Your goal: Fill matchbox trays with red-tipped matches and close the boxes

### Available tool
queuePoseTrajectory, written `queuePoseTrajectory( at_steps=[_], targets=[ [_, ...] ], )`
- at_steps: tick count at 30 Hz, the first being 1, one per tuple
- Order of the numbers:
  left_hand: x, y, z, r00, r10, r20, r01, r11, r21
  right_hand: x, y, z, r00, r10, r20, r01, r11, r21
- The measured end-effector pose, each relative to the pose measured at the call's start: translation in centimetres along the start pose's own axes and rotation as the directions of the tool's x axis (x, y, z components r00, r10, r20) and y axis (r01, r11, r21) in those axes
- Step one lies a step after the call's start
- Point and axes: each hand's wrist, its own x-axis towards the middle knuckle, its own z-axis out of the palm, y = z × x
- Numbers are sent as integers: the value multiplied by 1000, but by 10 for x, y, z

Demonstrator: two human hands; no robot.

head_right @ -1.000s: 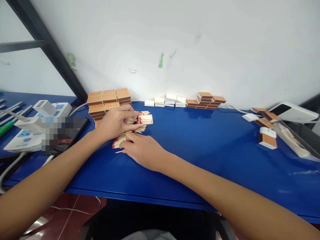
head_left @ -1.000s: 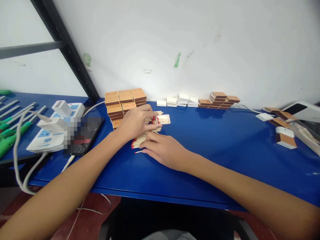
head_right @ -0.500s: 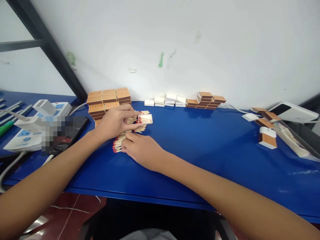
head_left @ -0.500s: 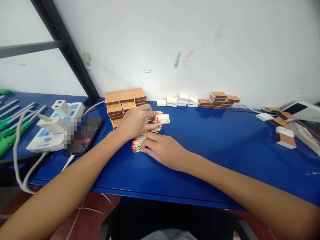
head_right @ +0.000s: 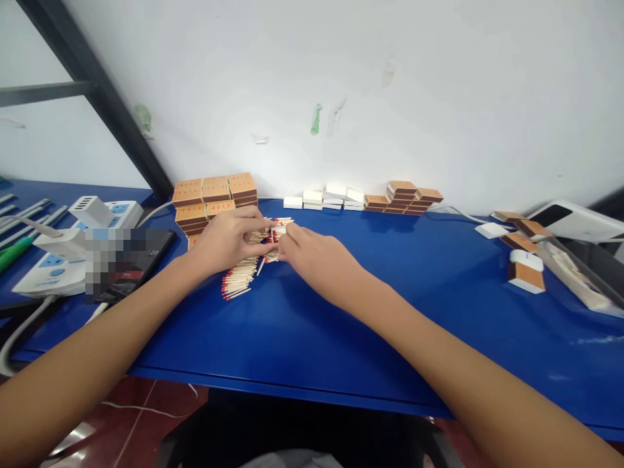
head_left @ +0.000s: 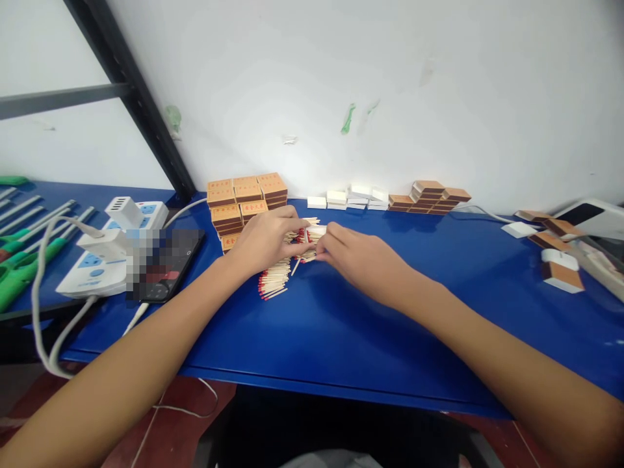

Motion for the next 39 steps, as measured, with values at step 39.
queuePoseTrajectory(
  at_steps=[39],
  targets=[
    [1, 3, -2, 989, -114, -91, 116, 993, 19, 9, -5, 35, 994, 105, 40, -111, 869, 482]
  ],
)
